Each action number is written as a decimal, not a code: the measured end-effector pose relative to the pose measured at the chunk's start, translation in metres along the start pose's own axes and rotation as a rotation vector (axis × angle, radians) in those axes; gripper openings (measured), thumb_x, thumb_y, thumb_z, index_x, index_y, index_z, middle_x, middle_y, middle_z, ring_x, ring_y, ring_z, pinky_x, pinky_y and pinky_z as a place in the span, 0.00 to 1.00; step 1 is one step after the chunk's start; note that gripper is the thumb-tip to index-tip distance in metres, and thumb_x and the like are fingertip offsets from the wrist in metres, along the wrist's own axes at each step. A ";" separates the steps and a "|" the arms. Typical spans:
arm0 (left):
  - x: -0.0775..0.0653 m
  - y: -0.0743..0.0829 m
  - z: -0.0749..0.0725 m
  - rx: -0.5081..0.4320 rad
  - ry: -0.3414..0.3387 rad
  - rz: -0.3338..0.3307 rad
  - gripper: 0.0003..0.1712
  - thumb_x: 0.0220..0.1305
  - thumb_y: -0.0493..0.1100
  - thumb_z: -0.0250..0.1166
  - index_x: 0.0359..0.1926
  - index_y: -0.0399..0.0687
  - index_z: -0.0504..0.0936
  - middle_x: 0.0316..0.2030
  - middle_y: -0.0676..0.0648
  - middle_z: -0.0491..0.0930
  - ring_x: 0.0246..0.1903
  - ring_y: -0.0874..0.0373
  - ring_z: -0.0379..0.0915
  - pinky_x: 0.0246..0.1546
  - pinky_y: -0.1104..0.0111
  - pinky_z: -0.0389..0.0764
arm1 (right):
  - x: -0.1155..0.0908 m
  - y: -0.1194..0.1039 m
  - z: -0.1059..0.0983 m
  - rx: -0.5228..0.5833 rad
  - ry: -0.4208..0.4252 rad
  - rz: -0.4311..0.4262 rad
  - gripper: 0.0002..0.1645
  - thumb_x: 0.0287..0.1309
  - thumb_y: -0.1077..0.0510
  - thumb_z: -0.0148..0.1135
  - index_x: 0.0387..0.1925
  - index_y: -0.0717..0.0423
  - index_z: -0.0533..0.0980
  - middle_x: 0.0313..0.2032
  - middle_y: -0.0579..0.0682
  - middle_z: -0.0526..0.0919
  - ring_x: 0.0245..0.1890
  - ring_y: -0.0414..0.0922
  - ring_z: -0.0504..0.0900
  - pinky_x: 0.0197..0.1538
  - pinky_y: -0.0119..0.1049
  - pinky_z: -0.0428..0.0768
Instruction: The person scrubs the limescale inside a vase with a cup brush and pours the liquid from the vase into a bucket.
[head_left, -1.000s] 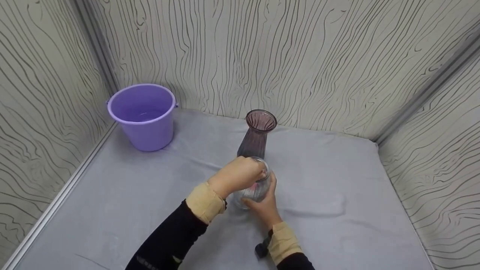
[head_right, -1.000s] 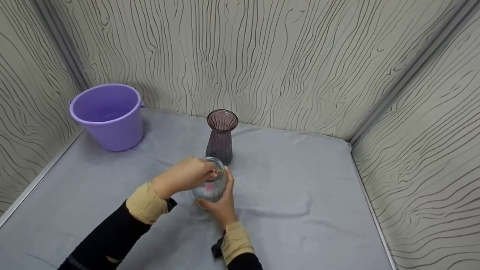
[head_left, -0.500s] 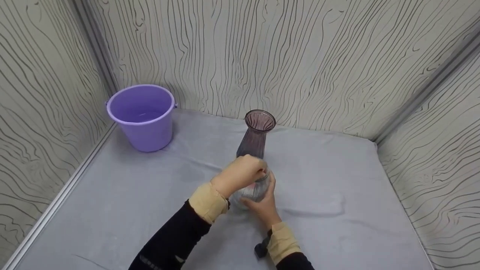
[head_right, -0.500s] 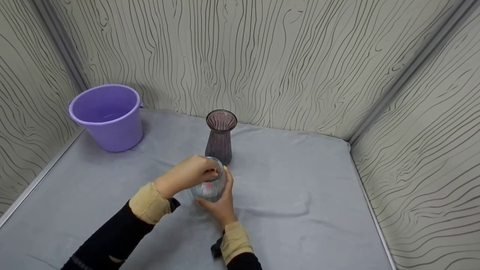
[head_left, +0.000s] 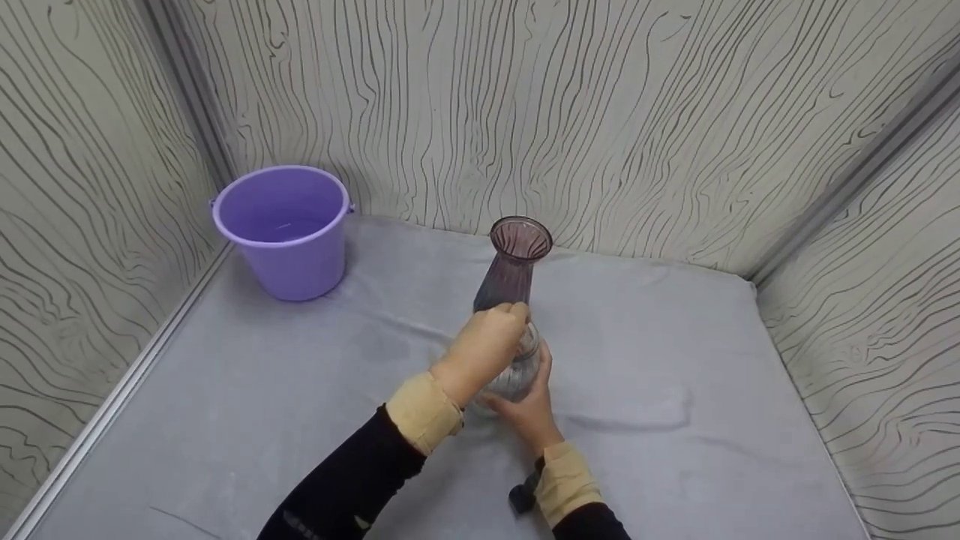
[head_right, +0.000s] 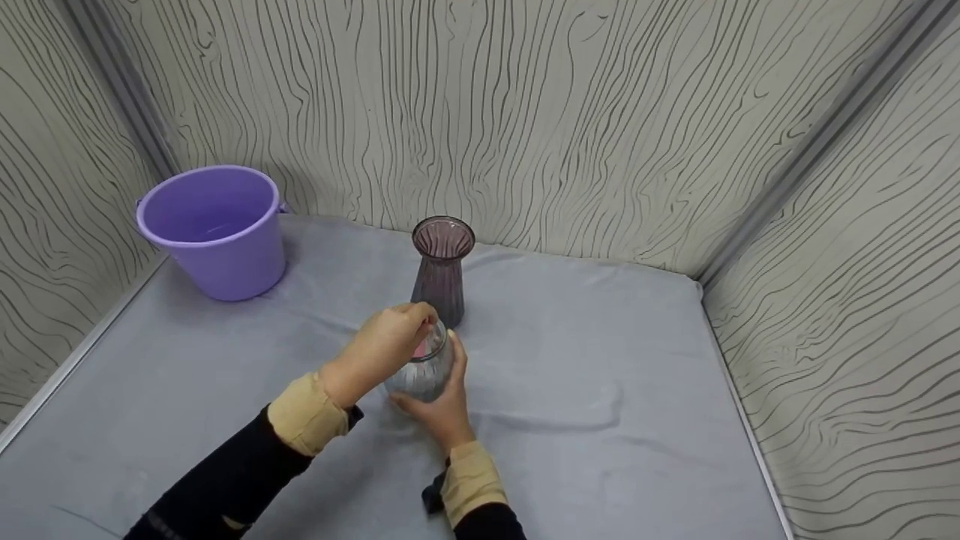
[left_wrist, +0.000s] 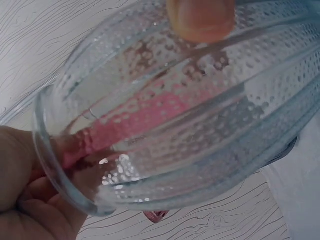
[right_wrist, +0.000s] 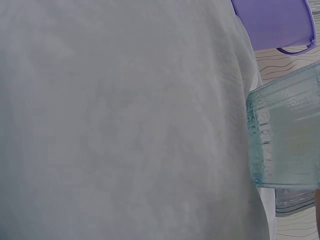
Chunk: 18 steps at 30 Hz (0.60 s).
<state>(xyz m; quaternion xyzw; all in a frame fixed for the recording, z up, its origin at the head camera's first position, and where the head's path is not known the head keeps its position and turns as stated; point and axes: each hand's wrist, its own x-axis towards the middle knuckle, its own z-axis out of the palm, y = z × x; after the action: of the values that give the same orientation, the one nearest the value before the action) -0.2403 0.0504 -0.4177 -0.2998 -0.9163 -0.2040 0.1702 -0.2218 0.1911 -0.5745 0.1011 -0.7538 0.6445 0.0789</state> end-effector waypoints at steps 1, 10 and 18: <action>0.000 0.000 0.000 -0.003 0.003 -0.002 0.13 0.57 0.31 0.73 0.42 0.38 0.80 0.35 0.42 0.84 0.33 0.50 0.85 0.32 0.65 0.85 | 0.000 0.000 0.000 -0.001 0.003 0.005 0.75 0.43 0.56 0.83 0.78 0.55 0.37 0.77 0.65 0.46 0.77 0.62 0.46 0.74 0.65 0.46; -0.001 0.000 0.003 -0.025 -0.008 0.020 0.03 0.70 0.36 0.65 0.40 0.39 0.81 0.31 0.42 0.85 0.31 0.49 0.86 0.29 0.64 0.85 | 0.001 -0.001 0.001 0.037 -0.007 -0.001 0.75 0.43 0.60 0.82 0.79 0.55 0.36 0.78 0.62 0.45 0.77 0.60 0.45 0.74 0.62 0.46; -0.001 0.000 0.000 -0.040 -0.053 0.028 0.05 0.72 0.37 0.62 0.37 0.40 0.81 0.29 0.44 0.85 0.29 0.49 0.86 0.27 0.64 0.85 | 0.001 -0.001 0.002 0.025 0.004 -0.001 0.75 0.43 0.61 0.82 0.79 0.54 0.37 0.78 0.62 0.47 0.77 0.60 0.47 0.75 0.62 0.45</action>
<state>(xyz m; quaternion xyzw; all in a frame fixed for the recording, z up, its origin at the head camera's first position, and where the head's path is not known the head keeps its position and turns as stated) -0.2390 0.0497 -0.4179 -0.3211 -0.9119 -0.2119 0.1426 -0.2226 0.1889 -0.5738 0.1010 -0.7453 0.6542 0.0794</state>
